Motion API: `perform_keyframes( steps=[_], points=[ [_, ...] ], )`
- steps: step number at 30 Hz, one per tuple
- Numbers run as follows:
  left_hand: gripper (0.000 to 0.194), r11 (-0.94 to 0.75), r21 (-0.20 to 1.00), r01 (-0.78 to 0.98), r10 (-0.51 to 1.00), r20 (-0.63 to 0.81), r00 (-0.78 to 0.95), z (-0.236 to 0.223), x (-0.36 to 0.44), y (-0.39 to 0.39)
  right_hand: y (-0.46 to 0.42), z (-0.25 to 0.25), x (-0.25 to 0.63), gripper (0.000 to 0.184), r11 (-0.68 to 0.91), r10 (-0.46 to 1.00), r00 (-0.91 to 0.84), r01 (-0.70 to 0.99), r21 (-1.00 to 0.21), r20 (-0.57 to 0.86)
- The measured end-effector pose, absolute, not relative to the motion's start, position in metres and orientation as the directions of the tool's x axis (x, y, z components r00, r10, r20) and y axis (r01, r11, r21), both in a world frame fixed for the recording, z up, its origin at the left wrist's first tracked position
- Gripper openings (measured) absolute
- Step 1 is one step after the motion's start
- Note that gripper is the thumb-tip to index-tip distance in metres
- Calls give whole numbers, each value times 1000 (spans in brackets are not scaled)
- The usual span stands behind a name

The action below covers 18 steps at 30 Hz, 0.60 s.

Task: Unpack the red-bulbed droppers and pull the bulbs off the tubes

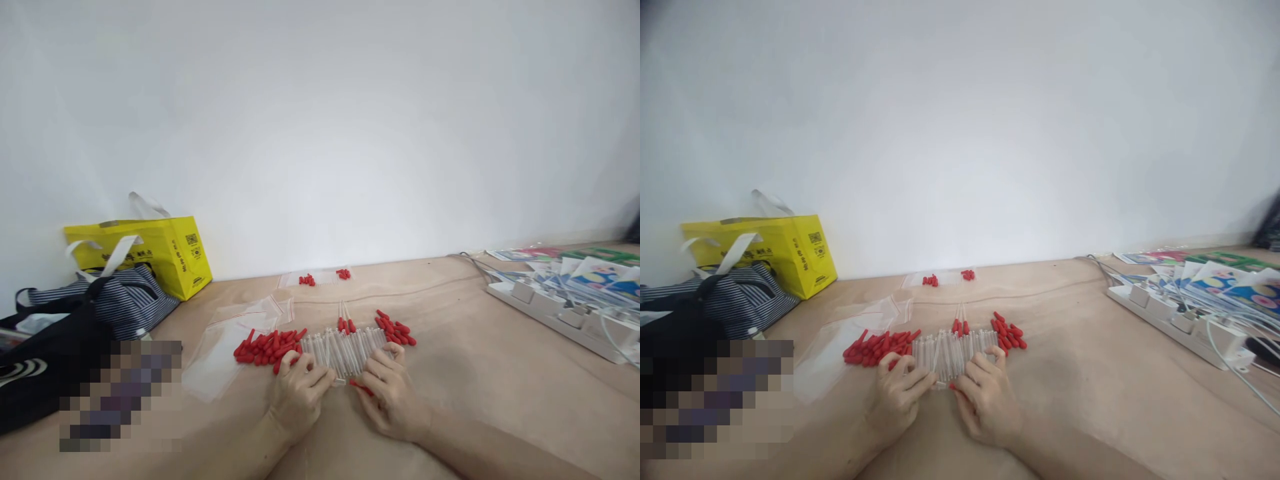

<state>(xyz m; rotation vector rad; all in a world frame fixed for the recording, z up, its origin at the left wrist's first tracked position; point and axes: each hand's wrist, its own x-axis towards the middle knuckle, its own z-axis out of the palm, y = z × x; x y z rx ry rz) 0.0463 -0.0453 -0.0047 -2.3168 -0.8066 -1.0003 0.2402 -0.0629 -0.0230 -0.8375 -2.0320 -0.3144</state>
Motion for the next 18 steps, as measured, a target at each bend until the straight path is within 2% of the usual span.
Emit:
perform_keyframes(
  steps=[4,8,11,13,15,17,18],
  points=[
    [19,-668,-55,742,409,806,429,2,37,-43,-53,-13,254,16,669,498,-269,724,-168,824],
    [17,-670,29,742,520,731,441,12,42,-36,-25,-8,282,19,457,627,-56,834,-309,777],
    [24,-717,35,696,573,598,561,21,59,-27,-2,-11,307,25,221,728,130,885,-410,673],
    [26,-732,84,676,624,482,615,29,74,-21,8,-14,322,27,65,797,233,884,-462,558],
    [24,-668,217,712,732,366,575,38,91,-14,15,-17,331,28,-55,846,312,857,-512,432],
    [21,-522,371,768,852,248,460,45,107,-5,19,-19,335,28,-122,874,352,827,-549,335],
    [20,-458,411,788,889,203,410,47,115,-1,20,-20,336,28,-137,885,355,817,-561,301]
  ],
)
